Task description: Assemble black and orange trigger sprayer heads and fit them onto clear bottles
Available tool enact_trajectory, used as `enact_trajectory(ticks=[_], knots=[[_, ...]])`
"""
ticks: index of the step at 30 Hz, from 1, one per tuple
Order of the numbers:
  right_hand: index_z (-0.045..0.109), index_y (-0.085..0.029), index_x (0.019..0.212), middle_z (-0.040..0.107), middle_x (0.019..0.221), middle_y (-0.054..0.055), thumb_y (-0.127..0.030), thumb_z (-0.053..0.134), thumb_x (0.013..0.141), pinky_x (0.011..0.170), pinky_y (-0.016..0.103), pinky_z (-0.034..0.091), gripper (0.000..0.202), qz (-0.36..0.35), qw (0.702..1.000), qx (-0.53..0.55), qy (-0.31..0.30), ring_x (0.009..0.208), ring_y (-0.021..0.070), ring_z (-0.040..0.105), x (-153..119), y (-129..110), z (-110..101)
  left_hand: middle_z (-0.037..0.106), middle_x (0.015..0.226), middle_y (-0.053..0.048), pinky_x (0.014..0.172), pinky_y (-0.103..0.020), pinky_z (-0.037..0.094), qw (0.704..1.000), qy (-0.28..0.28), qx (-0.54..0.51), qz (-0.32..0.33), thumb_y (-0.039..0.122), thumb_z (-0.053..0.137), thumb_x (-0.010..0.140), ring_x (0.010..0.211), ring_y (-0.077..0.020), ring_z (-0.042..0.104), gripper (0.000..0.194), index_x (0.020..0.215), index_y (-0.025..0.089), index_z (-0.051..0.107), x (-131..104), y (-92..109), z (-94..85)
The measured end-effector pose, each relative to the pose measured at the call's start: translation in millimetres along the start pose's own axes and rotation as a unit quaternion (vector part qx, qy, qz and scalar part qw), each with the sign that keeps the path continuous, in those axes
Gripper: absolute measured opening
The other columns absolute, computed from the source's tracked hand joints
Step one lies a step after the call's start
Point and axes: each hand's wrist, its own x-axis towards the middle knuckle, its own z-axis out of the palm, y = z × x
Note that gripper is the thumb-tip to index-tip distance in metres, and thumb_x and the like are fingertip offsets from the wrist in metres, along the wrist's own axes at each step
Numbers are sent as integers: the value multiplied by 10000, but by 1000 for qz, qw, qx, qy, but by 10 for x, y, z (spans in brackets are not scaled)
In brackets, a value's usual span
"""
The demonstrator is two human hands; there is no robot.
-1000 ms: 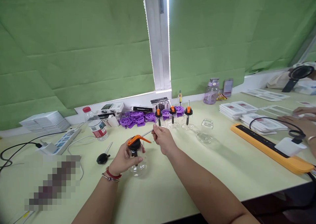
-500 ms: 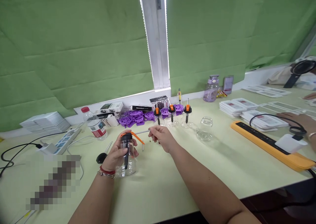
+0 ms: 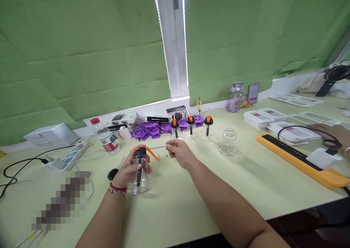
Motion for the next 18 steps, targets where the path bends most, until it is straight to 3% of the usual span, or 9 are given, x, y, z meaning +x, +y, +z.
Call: enact_trajectory(ticks=[4,9,13,18], knots=[[592,-138,686,559,531,-18,-513,674,687,391,211,261,384,46,999,-24,-6,387,54,404,24,44,-22,568,904,-39,698,-434,488,1000,3,1,-5,254,654,730,657,-190,633,644,1295,291,347,-8,-11,-29],[605,-150,733,623,641,3,-401,785,587,477,220,370,343,4,1000,6,-14,499,79,509,42,80,-24,568,904,-43,694,-430,489,1000,0,-3,-8,248,654,733,660,-192,635,640,1294,286,348,-6,-13,-58],[587,-148,679,603,589,3,-466,740,627,447,222,347,357,32,999,4,0,461,75,483,59,104,-15,565,900,-40,686,-425,489,1000,0,-7,-9,235,650,737,665,-197,635,620,1281,287,356,-7,-20,-67],[600,-160,713,599,612,-23,-356,802,538,516,238,402,332,-34,999,-1,17,513,80,511,79,117,-15,566,901,-42,687,-425,491,1000,14,-5,-25,273,663,728,671,-201,636,677,1312,289,321,-10,-19,-84]])
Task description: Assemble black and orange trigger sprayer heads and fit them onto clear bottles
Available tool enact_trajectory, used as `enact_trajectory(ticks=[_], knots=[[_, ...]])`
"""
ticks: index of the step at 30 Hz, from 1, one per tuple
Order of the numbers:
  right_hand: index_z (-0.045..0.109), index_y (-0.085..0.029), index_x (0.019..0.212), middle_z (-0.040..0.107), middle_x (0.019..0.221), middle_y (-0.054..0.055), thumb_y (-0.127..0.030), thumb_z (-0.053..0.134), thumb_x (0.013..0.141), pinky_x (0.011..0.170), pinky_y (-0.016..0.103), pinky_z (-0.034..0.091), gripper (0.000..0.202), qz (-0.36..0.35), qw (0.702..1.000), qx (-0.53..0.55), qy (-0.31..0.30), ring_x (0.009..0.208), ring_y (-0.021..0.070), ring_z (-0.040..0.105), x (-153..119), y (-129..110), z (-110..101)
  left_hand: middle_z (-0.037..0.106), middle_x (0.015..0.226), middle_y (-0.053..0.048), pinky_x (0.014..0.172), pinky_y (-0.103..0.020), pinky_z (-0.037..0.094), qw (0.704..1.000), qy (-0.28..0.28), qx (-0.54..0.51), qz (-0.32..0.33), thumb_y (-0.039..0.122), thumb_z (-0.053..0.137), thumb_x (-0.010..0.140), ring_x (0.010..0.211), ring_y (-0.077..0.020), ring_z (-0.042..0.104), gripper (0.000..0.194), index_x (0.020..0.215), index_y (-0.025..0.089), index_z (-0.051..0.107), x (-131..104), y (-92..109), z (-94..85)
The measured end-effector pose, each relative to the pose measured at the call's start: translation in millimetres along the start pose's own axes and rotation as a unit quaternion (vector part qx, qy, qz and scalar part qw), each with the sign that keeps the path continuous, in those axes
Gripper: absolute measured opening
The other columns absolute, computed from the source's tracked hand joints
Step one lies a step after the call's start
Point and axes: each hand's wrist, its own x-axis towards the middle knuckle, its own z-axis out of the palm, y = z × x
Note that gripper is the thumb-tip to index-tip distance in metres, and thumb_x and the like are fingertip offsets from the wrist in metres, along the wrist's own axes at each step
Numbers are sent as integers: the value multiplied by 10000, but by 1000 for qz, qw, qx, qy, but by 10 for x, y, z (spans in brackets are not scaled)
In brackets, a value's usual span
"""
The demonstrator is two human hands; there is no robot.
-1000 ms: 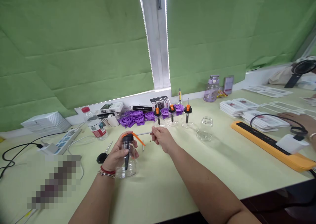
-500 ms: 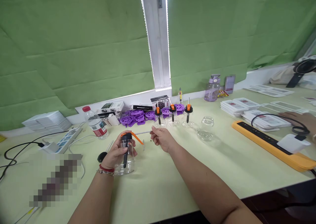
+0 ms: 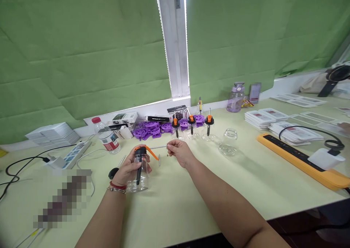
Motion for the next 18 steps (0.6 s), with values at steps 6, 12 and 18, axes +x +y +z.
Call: enact_trajectory(ticks=[6,12,18], knots=[[586,-156,711,619,639,-4,-383,767,597,549,260,440,312,10,1000,-2,-23,543,100,550,9,23,-3,559,900,-38,693,-428,487,1000,-11,-16,-7,247,645,744,670,-207,639,625,1275,283,317,3,14,-5],[571,-162,697,588,598,-29,-292,781,549,587,268,458,288,-16,1000,-17,-9,548,103,558,33,77,-4,558,870,-27,696,-423,491,1000,-19,-20,-11,210,649,744,665,-194,633,601,1255,266,339,13,-8,-7],[581,-166,842,638,752,17,-291,571,770,628,260,462,145,-68,932,-356,9,659,127,601,46,101,-69,587,887,-38,683,-447,505,1000,2,-28,0,224,658,739,673,-225,656,591,1244,277,354,15,-1,-41]])
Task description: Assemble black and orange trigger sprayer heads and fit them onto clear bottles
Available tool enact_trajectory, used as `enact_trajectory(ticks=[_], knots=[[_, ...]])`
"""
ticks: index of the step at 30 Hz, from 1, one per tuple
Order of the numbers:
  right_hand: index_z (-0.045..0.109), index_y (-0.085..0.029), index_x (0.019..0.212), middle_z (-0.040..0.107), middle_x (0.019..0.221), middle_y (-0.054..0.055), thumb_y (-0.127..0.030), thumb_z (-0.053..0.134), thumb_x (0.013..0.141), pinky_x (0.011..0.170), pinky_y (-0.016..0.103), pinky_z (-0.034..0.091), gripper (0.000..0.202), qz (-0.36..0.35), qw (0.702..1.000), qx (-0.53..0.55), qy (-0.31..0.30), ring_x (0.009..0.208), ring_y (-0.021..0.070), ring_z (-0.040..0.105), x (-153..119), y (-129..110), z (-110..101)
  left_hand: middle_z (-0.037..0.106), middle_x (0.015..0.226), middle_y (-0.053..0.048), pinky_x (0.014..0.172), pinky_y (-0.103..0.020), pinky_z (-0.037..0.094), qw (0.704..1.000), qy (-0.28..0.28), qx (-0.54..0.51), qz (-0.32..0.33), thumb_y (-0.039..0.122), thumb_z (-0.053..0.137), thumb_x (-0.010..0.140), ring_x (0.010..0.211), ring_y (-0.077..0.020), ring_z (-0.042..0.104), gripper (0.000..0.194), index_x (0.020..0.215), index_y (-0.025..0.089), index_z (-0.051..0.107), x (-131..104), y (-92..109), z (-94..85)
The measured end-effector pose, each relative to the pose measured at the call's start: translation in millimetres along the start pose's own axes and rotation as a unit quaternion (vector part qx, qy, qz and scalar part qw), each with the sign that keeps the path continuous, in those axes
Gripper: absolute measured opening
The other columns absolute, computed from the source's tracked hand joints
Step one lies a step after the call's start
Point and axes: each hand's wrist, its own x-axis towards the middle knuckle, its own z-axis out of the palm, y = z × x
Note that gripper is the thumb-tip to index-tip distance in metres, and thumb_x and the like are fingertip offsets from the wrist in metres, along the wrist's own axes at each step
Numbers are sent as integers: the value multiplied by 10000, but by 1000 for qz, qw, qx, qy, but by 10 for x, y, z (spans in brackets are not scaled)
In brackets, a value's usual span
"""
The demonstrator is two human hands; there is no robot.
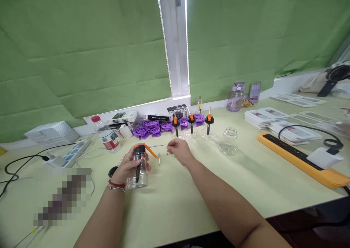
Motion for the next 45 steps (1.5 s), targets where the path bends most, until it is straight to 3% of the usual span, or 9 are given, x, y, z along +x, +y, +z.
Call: enact_trajectory(ticks=[4,10,17,22,26,32,39,42,45], knots=[[631,-170,739,646,744,40,-202,551,785,622,258,406,98,-13,968,-242,-59,712,164,593,-47,52,85,608,865,-31,653,-432,524,995,93,-10,45,253,648,751,699,-238,666,576,1248,284,359,21,-4,-1],[603,-155,673,628,828,81,-124,534,800,648,263,359,148,-27,939,-332,-85,767,187,589,-71,111,286,621,757,0,665,-431,537,959,260,-45,104,384,647,742,624,-208,666,348,990,195,492,96,9,9],[571,-164,884,629,883,92,-192,508,850,656,283,383,77,-17,933,-357,-49,811,211,588,-103,12,269,638,730,-12,660,-371,532,934,324,-81,126,430,650,717,652,-207,672,345,873,137,555,118,18,-68],[553,-188,931,619,899,75,-564,383,878,661,303,454,416,20,995,2,-98,790,190,607,-297,-219,268,677,825,-41,783,-383,508,934,287,-113,180,338,696,676,849,-241,666,262,842,153,613,126,-22,-50],[453,-233,1107,624,957,63,-697,411,790,675,356,507,564,140,874,390,-253,795,200,652,-446,-372,312,666,982,-77,851,-410,470,961,209,-90,155,318,683,692,988,-262,621,268,912,181,615,114,-46,115],[469,-195,959,617,716,18,-581,598,725,452,230,412,470,205,877,391,-189,583,170,633,-402,-412,228,613,746,-43,588,-254,451,949,236,145,149,399,589,772,651,-145,586,250,786,150,585,75,-36,152],[462,-190,1012,567,814,28,-560,592,747,452,235,423,472,75,960,235,-136,660,163,612,-425,-453,198,426,526,36,426,-210,307,898,336,260,116,475,470,820,460,-89,380,360,609,183,471,117,3,83],[418,-213,1194,547,1084,99,-507,655,707,703,351,512,616,-95,987,67,-113,927,221,592,-451,-483,148,364,491,51,393,-212,261,910,343,221,75,496,476,810,426,-83,333,391,570,191,429,119,57,120],[405,-250,1265,425,1312,109,-368,702,692,1028,443,342,656,-300,945,-96,-86,1230,259,398,-457,-498,84,328,465,62,365,-211,215,917,355,177,41,509,495,795,394,-77,302,408,552,196,396,118,73,139]])
